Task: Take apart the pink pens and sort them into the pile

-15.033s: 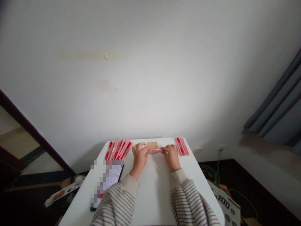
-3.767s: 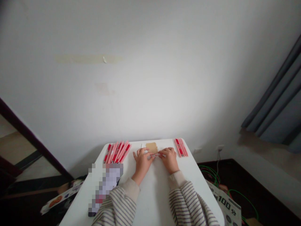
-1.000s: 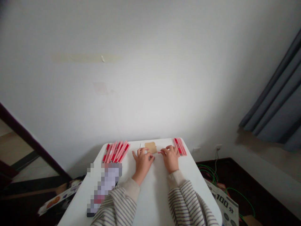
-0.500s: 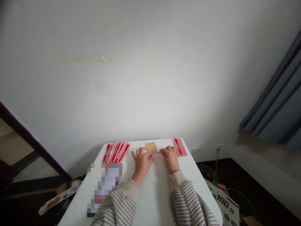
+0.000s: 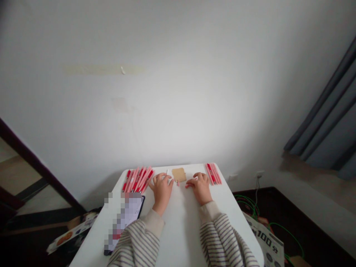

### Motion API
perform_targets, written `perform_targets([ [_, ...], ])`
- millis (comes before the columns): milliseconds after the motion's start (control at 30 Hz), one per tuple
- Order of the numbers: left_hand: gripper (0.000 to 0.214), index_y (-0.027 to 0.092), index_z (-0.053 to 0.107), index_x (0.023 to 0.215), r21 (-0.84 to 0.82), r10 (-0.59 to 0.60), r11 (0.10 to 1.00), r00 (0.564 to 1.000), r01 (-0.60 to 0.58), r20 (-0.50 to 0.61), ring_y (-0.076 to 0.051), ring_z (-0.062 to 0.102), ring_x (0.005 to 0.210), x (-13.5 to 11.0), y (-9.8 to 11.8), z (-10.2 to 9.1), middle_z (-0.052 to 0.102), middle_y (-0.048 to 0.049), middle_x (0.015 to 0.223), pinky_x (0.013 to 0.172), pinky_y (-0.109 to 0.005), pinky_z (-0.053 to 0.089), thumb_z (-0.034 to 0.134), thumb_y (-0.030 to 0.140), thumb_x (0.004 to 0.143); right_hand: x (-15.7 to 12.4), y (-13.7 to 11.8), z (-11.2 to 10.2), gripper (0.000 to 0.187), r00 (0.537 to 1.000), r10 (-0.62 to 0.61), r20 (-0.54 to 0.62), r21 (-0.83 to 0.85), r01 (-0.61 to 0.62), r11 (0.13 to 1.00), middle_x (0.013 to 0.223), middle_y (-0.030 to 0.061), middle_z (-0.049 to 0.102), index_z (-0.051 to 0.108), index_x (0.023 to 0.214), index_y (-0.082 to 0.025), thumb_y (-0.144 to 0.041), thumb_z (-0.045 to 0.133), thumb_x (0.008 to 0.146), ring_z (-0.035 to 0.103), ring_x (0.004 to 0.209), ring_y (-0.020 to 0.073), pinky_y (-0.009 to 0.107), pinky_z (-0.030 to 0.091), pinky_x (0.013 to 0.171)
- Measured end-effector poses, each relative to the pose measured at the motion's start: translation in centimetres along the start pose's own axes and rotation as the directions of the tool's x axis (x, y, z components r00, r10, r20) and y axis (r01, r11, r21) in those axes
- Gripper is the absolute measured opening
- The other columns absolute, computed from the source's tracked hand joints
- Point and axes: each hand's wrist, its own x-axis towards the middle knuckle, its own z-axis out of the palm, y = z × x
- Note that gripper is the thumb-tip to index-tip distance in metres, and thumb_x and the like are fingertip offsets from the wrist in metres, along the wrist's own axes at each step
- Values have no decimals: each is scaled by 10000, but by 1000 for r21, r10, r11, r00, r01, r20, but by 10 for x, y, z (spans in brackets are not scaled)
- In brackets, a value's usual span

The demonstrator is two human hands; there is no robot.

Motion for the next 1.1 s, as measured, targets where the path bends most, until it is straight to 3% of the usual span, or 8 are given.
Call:
perform_targets([
  [167, 207, 300, 688, 984, 45, -26, 999, 999, 27, -20, -259, 436, 1151, 0, -3, 0, 599, -31, 1161, 1069, -593, 201, 607, 337, 798, 1, 1, -2, 205, 1000, 11, -10, -3, -11, 1000, 1033, 61, 589, 735, 986, -361, -260, 677, 817, 455, 1035, 249, 368, 355, 891],
  [333, 265, 300, 674, 1048, 108, -64, 992, 998, 64, -3, -289, 423, 1161, -1, -1, -4, 572, -60, 1187, 1053, -621, 221, 588, 325, 799, 2, 0, -4, 121, 1000, -7, 27, -1, 8, 1000, 877, 45, 633, 750, 887, -341, -295, 646, 846, 480, 975, 233, 358, 349, 871],
  [600, 253, 263, 658, 1039, 183, -99, 979, 995, 95, 14, -294, 420, 1160, -1, 1, -7, 555, -82, 1189, 1032, -643, 254, 551, 337, 822, 2, -1, -1, 174, 999, -20, 42, 48, 18, 999, 1022, 34, 656, 746, 928, -368, -277, 613, 862, 460, 1035, 238, 385, 341, 896],
  [1100, 228, 236, 684, 978, 179, -94, 979, 995, 97, -28, -296, 424, 1142, -2, -4, -1, 563, -85, 1151, 1025, -623, 276, 524, 312, 835, 2, -3, 2, 214, 995, -49, 83, 115, 40, 993, 1068, 17, 676, 733, 988, -348, -266, 560, 895, 473, 1034, 224, 371, 375, 908],
])
